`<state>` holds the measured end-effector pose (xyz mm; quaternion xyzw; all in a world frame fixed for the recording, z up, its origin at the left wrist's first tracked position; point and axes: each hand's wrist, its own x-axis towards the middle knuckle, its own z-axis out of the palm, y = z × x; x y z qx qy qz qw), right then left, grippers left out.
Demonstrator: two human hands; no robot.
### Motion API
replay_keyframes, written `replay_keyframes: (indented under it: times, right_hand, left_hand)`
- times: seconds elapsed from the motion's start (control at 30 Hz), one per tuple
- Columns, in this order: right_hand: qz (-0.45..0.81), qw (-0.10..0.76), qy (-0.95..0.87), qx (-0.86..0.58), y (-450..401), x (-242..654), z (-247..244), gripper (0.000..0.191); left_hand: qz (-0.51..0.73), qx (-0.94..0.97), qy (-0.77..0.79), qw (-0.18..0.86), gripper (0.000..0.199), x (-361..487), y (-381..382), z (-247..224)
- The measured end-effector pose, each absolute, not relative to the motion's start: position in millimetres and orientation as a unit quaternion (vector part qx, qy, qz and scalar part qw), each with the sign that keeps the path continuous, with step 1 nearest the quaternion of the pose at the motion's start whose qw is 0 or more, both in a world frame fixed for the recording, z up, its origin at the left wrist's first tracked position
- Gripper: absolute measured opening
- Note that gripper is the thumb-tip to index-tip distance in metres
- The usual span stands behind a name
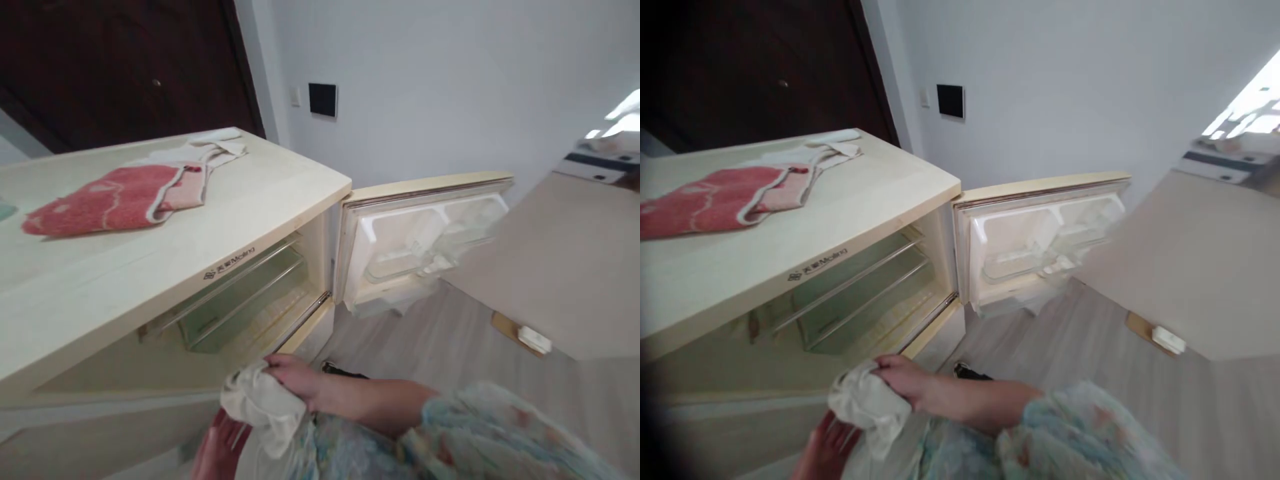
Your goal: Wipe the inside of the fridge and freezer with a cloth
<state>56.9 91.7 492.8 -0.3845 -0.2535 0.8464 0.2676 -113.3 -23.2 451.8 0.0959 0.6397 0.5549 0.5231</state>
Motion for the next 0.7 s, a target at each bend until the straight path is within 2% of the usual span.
replay_keyframes:
  times: [0.1,0.2,0.33,0.47,0.57,0.7]
  right_hand:
    - [0.829,0.306,-0.198,-0.424,69,104,470,0.038]
    - [0.81,0.377,-0.15,-0.424,60,138,467,0.04]
    - [0.785,0.451,-0.119,-0.407,60,173,479,0.043]
    - [0.783,0.472,-0.106,-0.392,74,202,500,0.05]
    - [0.779,0.49,-0.129,-0.368,91,228,522,0.048]
    - [0.741,0.53,-0.187,-0.368,112,273,548,0.045]
  left_hand:
    - [0.452,0.14,0.617,0.629,0.074,-67,2,456]
    - [0.394,0.205,0.643,0.624,0.078,-36,18,454]
    - [0.409,0.255,0.651,0.586,0.076,-15,44,463]
    - [0.431,0.253,0.616,0.608,0.081,12,74,506]
    - [0.439,0.253,0.593,0.626,0.085,38,98,537]
    - [0.461,0.276,0.572,0.62,0.085,68,133,551]
